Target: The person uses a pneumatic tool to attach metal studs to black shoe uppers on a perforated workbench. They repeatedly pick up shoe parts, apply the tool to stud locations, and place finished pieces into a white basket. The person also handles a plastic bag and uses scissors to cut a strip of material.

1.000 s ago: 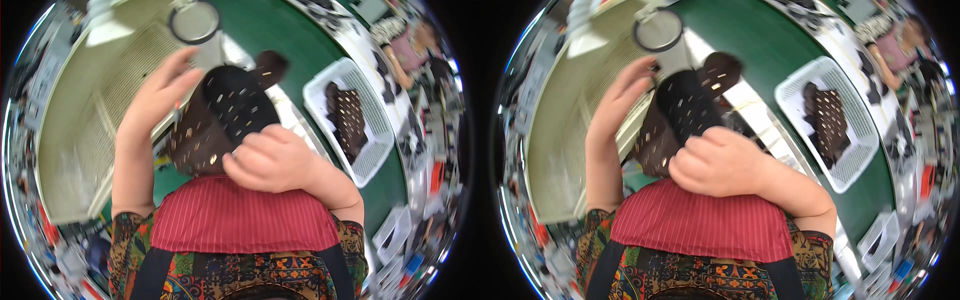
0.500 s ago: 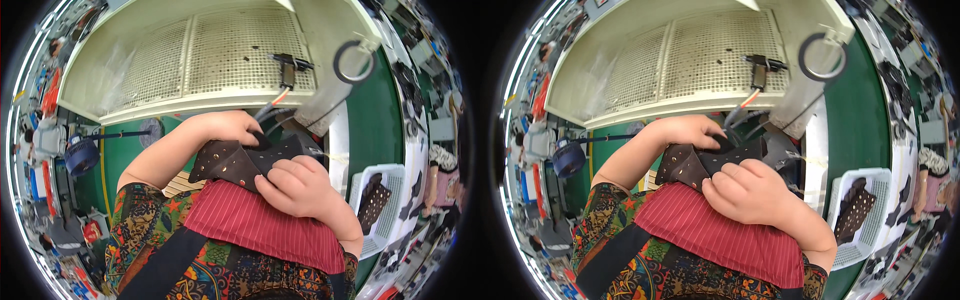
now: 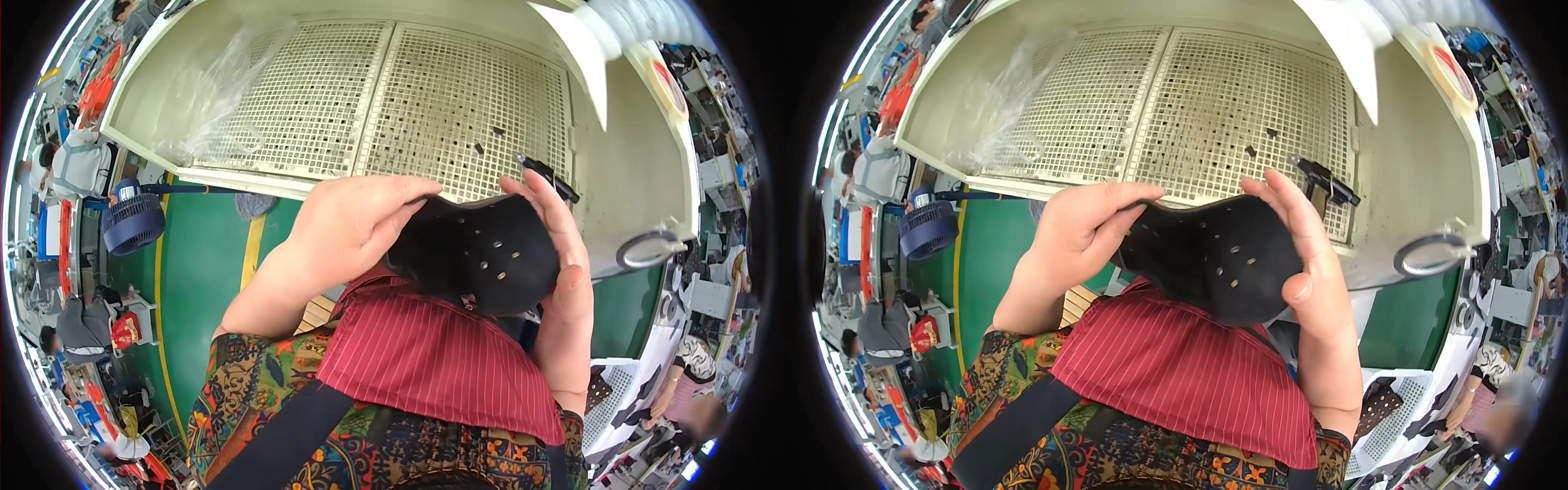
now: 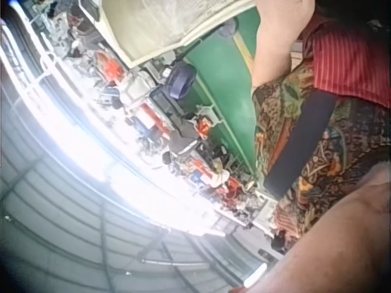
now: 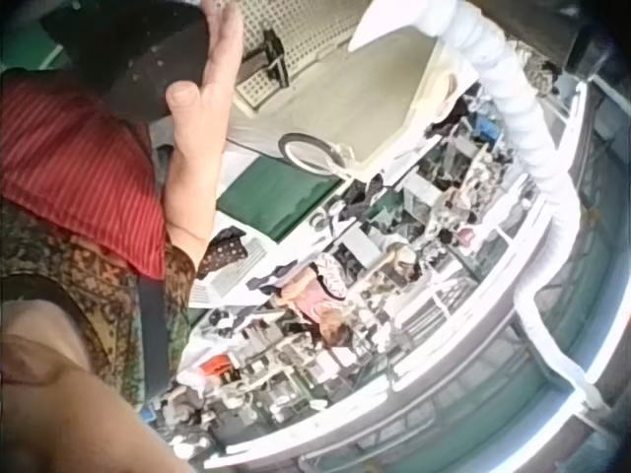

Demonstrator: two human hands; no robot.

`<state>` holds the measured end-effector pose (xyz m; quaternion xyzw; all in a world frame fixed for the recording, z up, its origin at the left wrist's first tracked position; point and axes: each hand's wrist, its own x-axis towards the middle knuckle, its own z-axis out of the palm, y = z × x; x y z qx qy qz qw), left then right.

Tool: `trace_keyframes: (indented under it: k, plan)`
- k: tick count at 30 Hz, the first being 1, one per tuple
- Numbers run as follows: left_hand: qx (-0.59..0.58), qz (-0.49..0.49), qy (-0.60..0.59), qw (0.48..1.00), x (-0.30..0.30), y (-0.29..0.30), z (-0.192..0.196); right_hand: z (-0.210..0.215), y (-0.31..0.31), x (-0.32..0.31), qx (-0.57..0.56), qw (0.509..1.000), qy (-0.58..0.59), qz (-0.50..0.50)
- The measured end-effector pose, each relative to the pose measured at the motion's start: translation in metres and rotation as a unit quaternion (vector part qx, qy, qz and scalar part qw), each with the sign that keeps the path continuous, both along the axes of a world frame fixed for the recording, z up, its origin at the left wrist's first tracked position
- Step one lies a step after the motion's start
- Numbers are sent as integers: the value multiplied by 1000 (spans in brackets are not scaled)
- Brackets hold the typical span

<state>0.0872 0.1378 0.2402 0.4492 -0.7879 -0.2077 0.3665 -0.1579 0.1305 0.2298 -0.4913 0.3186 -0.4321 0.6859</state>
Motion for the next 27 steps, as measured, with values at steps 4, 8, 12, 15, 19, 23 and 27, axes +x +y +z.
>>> trace_keyframes:
  k: [4,8,12,15,19,23,27]
  plan:
    - [-58,59,-100,992,28,-17,18,6,-28,32,-63,990,124,39]
    - [-71,55,-147,985,67,-34,35,-22,-63,70,-113,955,248,114]
    - [-66,83,-188,976,98,-62,23,-45,-96,95,-136,930,305,156]
    - [-22,88,-189,978,112,-98,-7,-75,-121,105,-217,911,347,56]
    - [38,87,-151,984,98,-148,-56,-114,-171,103,-316,798,505,-94]
    - [46,113,-148,981,75,-189,-85,-117,-210,93,-205,799,565,-21]
    - [52,123,-146,980,72,-210,-92,-130,-222,69,-131,882,443,91]
